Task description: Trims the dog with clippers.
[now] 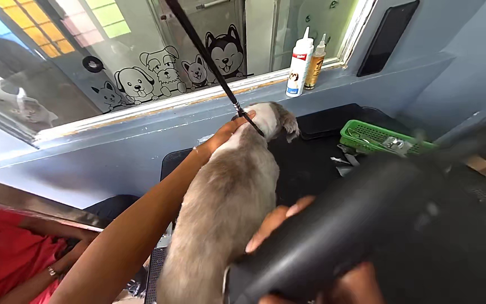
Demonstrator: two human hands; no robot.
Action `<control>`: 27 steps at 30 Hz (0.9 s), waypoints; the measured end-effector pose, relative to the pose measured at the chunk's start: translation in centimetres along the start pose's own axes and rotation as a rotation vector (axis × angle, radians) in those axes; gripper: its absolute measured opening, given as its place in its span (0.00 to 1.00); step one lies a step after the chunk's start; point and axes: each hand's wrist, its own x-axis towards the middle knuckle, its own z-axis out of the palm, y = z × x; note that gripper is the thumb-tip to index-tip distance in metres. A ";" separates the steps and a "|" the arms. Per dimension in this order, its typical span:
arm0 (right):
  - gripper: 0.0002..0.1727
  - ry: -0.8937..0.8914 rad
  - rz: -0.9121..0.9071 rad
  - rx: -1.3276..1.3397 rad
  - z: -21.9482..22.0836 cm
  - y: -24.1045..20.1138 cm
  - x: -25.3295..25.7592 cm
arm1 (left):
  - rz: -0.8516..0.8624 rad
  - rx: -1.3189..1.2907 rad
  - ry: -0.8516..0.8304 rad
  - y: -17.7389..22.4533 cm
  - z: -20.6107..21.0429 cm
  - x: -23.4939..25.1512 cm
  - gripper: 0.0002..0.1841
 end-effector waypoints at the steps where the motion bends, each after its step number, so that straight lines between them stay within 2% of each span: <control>1: 0.29 0.015 0.007 0.047 -0.6 -0.1 1.1 | -0.007 0.033 0.063 0.5 0.5 -0.1 0.21; 3: 0.28 0.185 0.011 0.042 -1.9 0.2 4.7 | -0.049 -0.007 0.169 1.9 2.5 -0.2 0.20; 5: 0.34 0.321 0.044 -0.048 -3.6 1.5 9.1 | -0.066 -0.093 0.251 2.1 3.6 -0.3 0.19; 7: 0.37 0.354 0.099 -0.156 -4.9 3.4 12.9 | -0.011 -0.061 0.256 1.0 2.7 -0.1 0.17; 9: 0.40 0.295 0.173 -0.231 -5.1 4.9 14.2 | 0.028 -0.003 0.239 -0.7 1.2 -0.2 0.21; 12: 0.35 0.224 0.247 -0.196 -3.7 5.1 13.4 | 0.032 -0.056 0.324 -2.0 1.4 -2.0 0.26; 13: 0.35 0.214 0.222 -0.183 -3.2 4.8 12.8 | 0.039 -0.133 0.307 -2.4 1.6 -3.1 0.27; 16: 0.35 0.137 0.079 -0.181 -1.4 3.6 10.7 | 0.099 -0.475 0.109 -4.0 1.9 -6.8 0.30; 17: 0.36 0.103 0.051 -0.194 -0.5 3.0 9.9 | 0.110 -0.529 0.131 -4.6 2.2 -7.9 0.30; 20: 0.41 0.033 0.020 -0.261 2.0 1.4 7.4 | 0.153 -0.432 0.410 -5.9 3.4 -9.7 0.24; 22: 0.45 0.010 0.008 -0.321 3.3 0.7 6.1 | 0.187 -0.424 0.476 -5.7 4.5 -11.0 0.24; 25: 0.46 -0.110 -0.005 -0.300 3.8 0.1 4.7 | 0.034 -0.400 0.644 -1.4 8.2 -13.8 0.23; 27: 0.42 -0.202 -0.001 -0.237 3.5 -0.4 5.2 | -0.026 -0.314 0.666 -0.8 9.2 -15.6 0.21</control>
